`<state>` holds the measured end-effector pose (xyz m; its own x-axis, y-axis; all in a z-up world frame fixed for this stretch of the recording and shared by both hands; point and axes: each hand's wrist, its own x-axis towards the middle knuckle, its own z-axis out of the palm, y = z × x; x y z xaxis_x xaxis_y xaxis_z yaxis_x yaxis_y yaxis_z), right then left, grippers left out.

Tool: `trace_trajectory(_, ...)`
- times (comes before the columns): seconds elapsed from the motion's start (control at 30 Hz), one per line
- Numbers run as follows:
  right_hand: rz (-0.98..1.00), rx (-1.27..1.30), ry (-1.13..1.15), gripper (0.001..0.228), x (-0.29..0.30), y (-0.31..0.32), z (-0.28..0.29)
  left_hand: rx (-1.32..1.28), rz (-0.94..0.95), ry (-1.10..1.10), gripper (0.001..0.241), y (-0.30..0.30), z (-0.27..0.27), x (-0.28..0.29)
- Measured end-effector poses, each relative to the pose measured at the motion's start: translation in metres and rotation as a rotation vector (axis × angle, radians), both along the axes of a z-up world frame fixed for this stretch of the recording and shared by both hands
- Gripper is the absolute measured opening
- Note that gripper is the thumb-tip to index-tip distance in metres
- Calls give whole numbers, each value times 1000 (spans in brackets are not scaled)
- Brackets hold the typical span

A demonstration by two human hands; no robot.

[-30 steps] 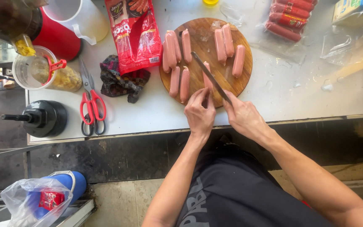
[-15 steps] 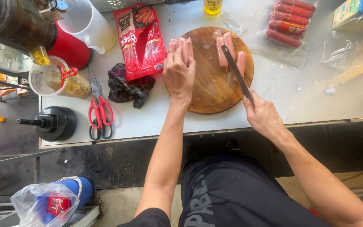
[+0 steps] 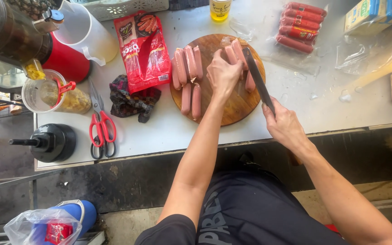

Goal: The recorder prepares sausages by cutting them on a board and then frying them in a pan on a portable stove.

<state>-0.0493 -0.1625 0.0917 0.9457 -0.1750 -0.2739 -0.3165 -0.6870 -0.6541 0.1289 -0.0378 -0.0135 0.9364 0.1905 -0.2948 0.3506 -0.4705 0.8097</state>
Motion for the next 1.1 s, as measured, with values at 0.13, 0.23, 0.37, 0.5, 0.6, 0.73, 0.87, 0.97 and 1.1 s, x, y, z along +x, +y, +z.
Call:
trace_trajectory(0.13,-46,37,-19,39,4,-6,-3,29,-29,-70,76,-15,23,4)
trace_trajectory(0.23,-112,39,-53,40,6,-18,7,122,-17,-125,74,-25,7,16)
trace_trajectory(0.37,-182,26,-69,36,7,-51,-5,119,-216,-204,46,-13,29,1)
trace_trajectory(0.5,-206,45,-23,36,-1,-63,-17,223,-238,-183,46,-6,51,-9)
trace_trajectory(0.6,-195,54,-21,37,-3,-68,-25,269,-238,-183,43,-16,-10,18)
trace_trajectory(0.73,-193,54,-23,38,-4,-62,-18,289,-283,-251,36,-11,-4,13)
trace_trajectory(0.87,-174,85,-19,38,-3,-58,-26,207,-269,-196,51,-3,33,6)
trace_trajectory(0.97,-173,90,56,32,0,-44,3,70,-195,-103,64,-6,36,13)
trace_trajectory(1.1,-60,50,128,42,6,-26,29,-68,-110,-1,51,22,87,-6)
